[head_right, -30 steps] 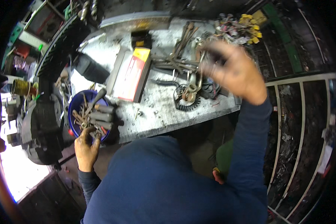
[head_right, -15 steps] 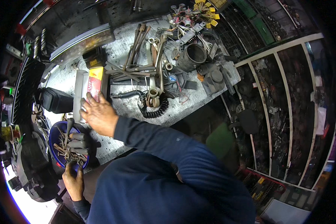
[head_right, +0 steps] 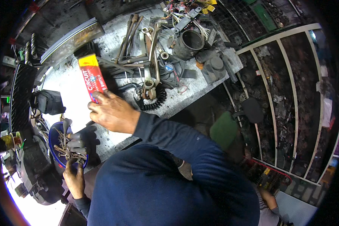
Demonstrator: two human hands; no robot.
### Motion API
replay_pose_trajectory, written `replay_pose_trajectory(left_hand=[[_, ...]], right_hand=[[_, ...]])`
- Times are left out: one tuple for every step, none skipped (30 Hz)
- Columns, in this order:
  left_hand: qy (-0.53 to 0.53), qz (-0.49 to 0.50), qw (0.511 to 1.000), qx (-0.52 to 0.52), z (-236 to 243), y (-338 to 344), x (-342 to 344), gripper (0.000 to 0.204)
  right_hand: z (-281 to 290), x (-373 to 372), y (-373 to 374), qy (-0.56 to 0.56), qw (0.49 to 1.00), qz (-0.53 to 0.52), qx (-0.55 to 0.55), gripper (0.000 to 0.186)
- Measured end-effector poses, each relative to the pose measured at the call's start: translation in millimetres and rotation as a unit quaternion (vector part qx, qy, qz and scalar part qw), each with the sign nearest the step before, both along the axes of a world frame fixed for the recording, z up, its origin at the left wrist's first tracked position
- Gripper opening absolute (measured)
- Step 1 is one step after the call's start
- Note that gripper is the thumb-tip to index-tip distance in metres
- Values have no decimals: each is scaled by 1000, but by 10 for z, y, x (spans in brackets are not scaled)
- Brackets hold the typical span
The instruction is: The person disassembles a mechanical part using a socket wrench and pliers, then reassembles it. They handle various small components and tools on a cluttered workbench in a workshop.
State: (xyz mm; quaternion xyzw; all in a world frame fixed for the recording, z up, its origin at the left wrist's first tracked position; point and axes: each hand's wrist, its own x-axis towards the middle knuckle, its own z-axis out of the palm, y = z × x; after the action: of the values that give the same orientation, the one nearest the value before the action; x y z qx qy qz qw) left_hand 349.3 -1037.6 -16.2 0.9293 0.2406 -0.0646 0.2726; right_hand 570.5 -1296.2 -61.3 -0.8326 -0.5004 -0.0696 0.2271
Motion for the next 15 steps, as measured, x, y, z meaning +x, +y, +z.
replay_pose_trajectory(left_hand=[[-10, -9, 1000, 9, -3, 4, -2, 26], [-25, -11, 1000, 8, -14, 8, 0, 26], [-42, -14, 999, 6, -28, 7, -3, 26], [-71, -35, 997, -7, -43, 15, 3, 27], [-66, -31, 997, -1, -44, 20, -4, 27], [-59, -27, 998, -4, -41, 27, -11, 27], [-63, -27, 998, -16, -44, 29, -14, 27], [-25, -11, 999, -18, -25, 42, -25, 27], [-12, -13, 1000, 4, -32, 41, -22, 27], [-41, -32, 999, 15, -21, 53, -26, 28], [-84, -62, 994, 16, -54, 45, -8, 28], [-32, -27, 999, -2, -48, 61, -17, 29], [-53, -31, 998, -1, -74, 51, -23, 29], [-33, -20, 999, 2, -101, 57, -28, 30], [-28, -16, 999, 3, -119, 68, -47, 30]], right_hand=[[39, -23, -71, -24, 999, 2, 25, 18], [73, -44, -138, -42, 998, -6, 39, 17], [109, -68, -193, -38, 998, -16, 43, 16], [143, -72, -248, -28, 998, -20, 54, 15], [181, -75, -291, -17, 997, -25, 71, 14], [233, -88, -345, 3, 996, -30, 81, 14], [285, -96, -386, 56, 990, -24, 130, 22], [343, -104, -438, 107, 981, -11, 163, 26], [407, -114, -503, 149, 969, -3, 195, 30], [470, -100, -579, 200, 955, 10, 220, 32], [552, -109, -686, 245, 943, 1, 224, 32], [628, -93, -788, 289, 919, 3, 267, 38], [709, -48, -909, 329, 899, -2, 290, 44], [810, -21, -1050, 374, 866, -1, 331, 43], [914, 6, -1186, 383, 818, 17, 428, 47]])
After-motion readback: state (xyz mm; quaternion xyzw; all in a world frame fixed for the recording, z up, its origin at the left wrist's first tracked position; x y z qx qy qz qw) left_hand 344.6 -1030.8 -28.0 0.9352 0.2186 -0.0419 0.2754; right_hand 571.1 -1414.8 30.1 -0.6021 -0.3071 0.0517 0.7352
